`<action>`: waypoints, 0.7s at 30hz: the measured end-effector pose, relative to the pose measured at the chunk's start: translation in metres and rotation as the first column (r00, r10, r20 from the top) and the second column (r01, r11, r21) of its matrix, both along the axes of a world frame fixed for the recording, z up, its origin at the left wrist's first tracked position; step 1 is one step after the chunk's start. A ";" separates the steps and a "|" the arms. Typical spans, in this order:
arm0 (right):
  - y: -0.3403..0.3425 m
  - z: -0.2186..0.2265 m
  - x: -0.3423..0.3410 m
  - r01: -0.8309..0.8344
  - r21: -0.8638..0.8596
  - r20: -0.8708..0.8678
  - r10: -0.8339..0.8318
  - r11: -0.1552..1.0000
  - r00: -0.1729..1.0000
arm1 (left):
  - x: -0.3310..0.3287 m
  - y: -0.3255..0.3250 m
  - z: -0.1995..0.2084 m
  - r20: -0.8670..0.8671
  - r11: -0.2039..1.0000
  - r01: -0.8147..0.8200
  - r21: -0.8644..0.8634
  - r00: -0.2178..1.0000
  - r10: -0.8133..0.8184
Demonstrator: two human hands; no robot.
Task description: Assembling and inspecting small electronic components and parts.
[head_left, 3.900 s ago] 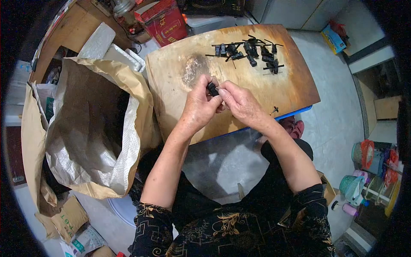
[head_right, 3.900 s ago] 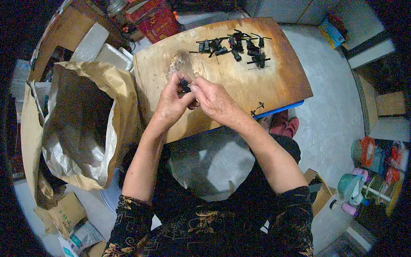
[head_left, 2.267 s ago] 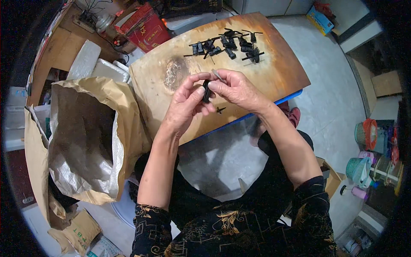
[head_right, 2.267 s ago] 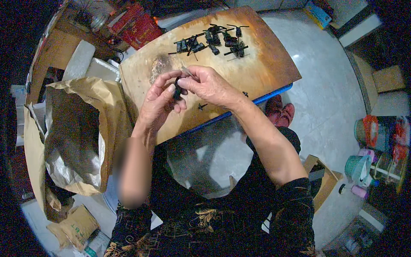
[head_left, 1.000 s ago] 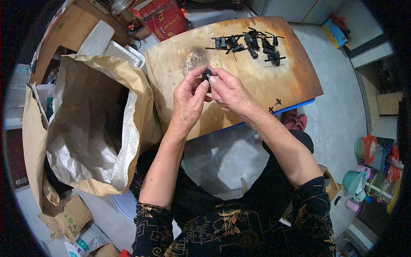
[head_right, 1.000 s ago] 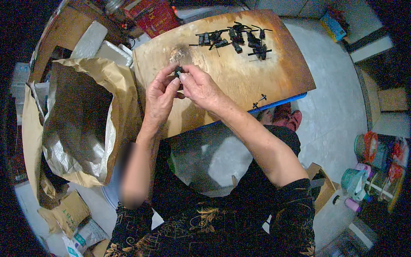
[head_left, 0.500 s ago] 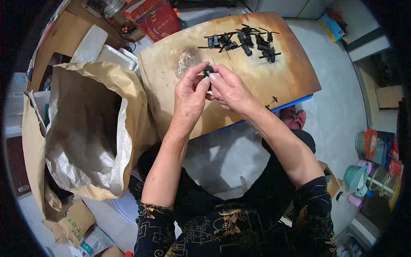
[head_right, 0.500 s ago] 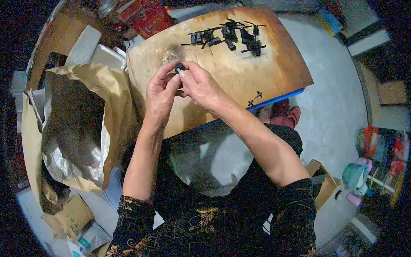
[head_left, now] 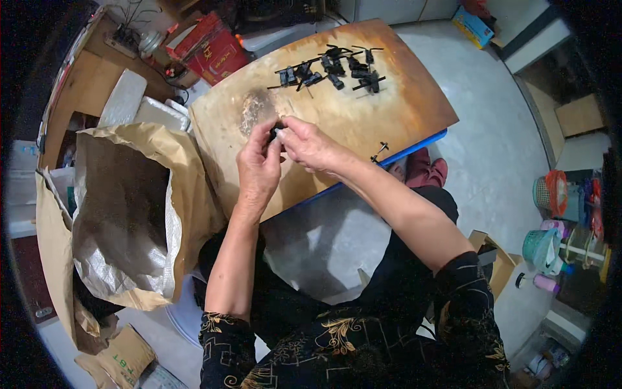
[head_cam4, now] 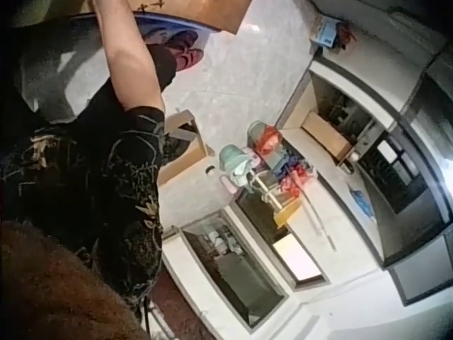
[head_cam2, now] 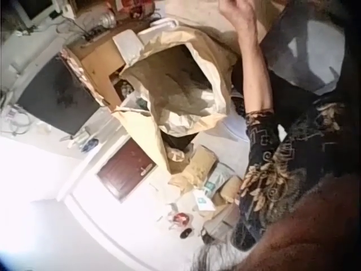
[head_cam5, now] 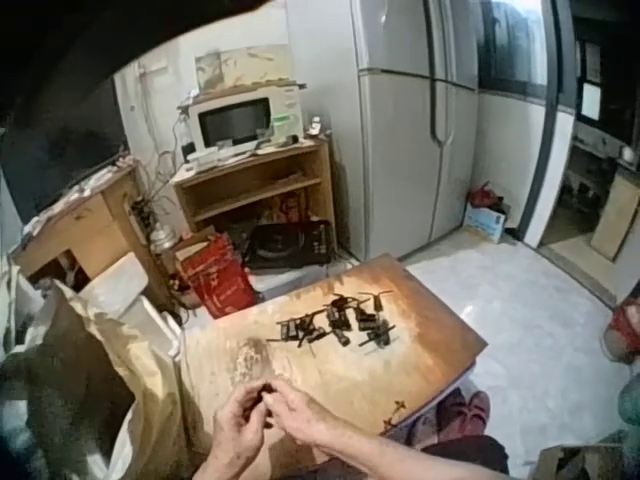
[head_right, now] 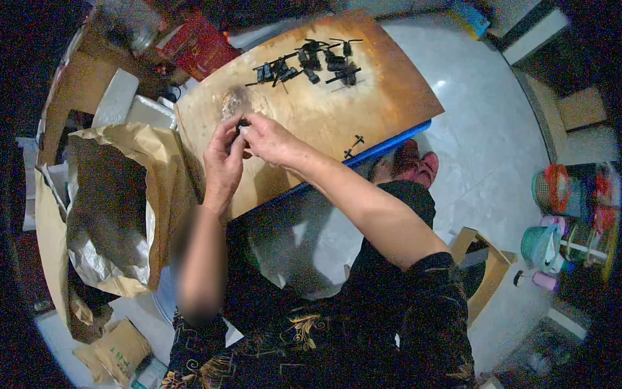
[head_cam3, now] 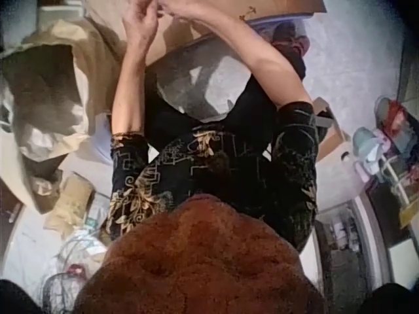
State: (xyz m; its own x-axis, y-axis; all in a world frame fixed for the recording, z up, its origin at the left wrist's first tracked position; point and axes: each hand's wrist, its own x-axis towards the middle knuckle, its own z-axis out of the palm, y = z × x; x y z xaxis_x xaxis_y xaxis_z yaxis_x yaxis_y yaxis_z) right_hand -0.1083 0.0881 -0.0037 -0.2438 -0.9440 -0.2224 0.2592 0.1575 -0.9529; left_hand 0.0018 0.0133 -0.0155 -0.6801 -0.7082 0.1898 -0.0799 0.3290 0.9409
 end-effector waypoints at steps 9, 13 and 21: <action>0.016 -0.025 -0.090 0.603 -0.012 -0.301 -0.578 0.798 0.758 | 0.133 0.042 0.065 0.122 0.932 -0.100 -0.348 0.981 0.151; 0.017 -0.106 -0.188 0.866 0.054 -0.547 -0.710 0.498 0.442 | 0.255 0.079 0.073 0.317 0.934 -0.289 -0.209 0.883 0.345; 0.025 -0.099 -0.183 0.693 0.121 -0.058 -0.692 0.710 0.719 | 0.421 0.132 -0.005 0.956 0.970 -0.001 -0.243 0.171 0.240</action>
